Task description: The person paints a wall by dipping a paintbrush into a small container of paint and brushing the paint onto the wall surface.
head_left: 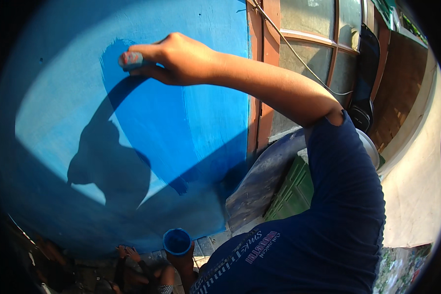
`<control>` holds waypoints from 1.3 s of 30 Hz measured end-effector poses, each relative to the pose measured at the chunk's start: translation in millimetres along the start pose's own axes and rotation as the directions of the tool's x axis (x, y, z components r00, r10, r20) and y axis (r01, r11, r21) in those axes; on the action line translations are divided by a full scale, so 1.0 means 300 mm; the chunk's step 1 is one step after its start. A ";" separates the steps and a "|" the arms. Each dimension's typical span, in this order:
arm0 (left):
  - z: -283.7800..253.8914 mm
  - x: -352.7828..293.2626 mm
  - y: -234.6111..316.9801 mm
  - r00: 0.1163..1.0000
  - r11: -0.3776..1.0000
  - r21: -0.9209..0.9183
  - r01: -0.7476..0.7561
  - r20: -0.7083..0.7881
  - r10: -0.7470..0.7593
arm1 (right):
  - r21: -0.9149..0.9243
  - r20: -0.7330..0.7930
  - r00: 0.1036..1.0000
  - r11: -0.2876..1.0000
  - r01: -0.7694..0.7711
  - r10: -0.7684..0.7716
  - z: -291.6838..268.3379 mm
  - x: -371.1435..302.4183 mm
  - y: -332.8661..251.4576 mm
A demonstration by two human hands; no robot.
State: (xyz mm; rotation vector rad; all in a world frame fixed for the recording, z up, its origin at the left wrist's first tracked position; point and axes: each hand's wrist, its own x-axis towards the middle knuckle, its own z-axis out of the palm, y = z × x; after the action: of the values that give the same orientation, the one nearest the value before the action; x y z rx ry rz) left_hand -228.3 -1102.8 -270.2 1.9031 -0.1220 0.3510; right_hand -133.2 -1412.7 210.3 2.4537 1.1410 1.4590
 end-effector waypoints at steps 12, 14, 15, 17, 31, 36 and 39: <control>0.078 -0.188 0.090 0.989 0.985 -0.154 -0.083 -0.136 0.062 | 0.161 0.104 0.853 0.855 0.493 -0.511 0.203 -0.324 -0.054; 0.078 -0.204 0.096 0.988 0.992 -0.092 -0.088 -0.132 0.075 | 0.340 0.201 0.954 0.929 0.145 -0.222 0.122 -0.212 -0.029; 0.072 -0.214 0.072 0.989 0.995 -0.020 -0.097 -0.112 0.094 | 0.241 0.127 0.977 0.961 0.135 -0.169 0.043 -0.123 -0.007; 0.092 -0.196 0.166 0.994 0.998 -0.048 -0.046 -0.105 0.041 | -0.105 -0.044 0.991 0.987 0.124 -0.129 -0.043 -0.043 0.253; 0.047 -0.259 0.191 0.986 0.990 -0.128 -0.061 -0.159 0.040 | 0.104 0.089 0.928 0.930 0.352 -0.361 0.051 -0.278 0.039; 0.063 -0.214 0.201 0.996 0.996 -0.071 -0.061 -0.076 0.056 | -0.201 -0.350 0.921 0.974 0.103 -0.170 -0.057 -0.140 0.138; 0.090 -0.210 0.229 0.995 0.997 -0.042 -0.063 -0.083 0.060 | -0.200 -0.177 0.953 0.958 0.208 -0.244 0.050 -0.257 0.084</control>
State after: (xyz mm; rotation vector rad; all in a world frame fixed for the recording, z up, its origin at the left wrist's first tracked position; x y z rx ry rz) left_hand -300.6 -1157.7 -235.8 1.8410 -0.1329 0.4637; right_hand -128.4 -1474.5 155.9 2.0192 1.2190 1.6827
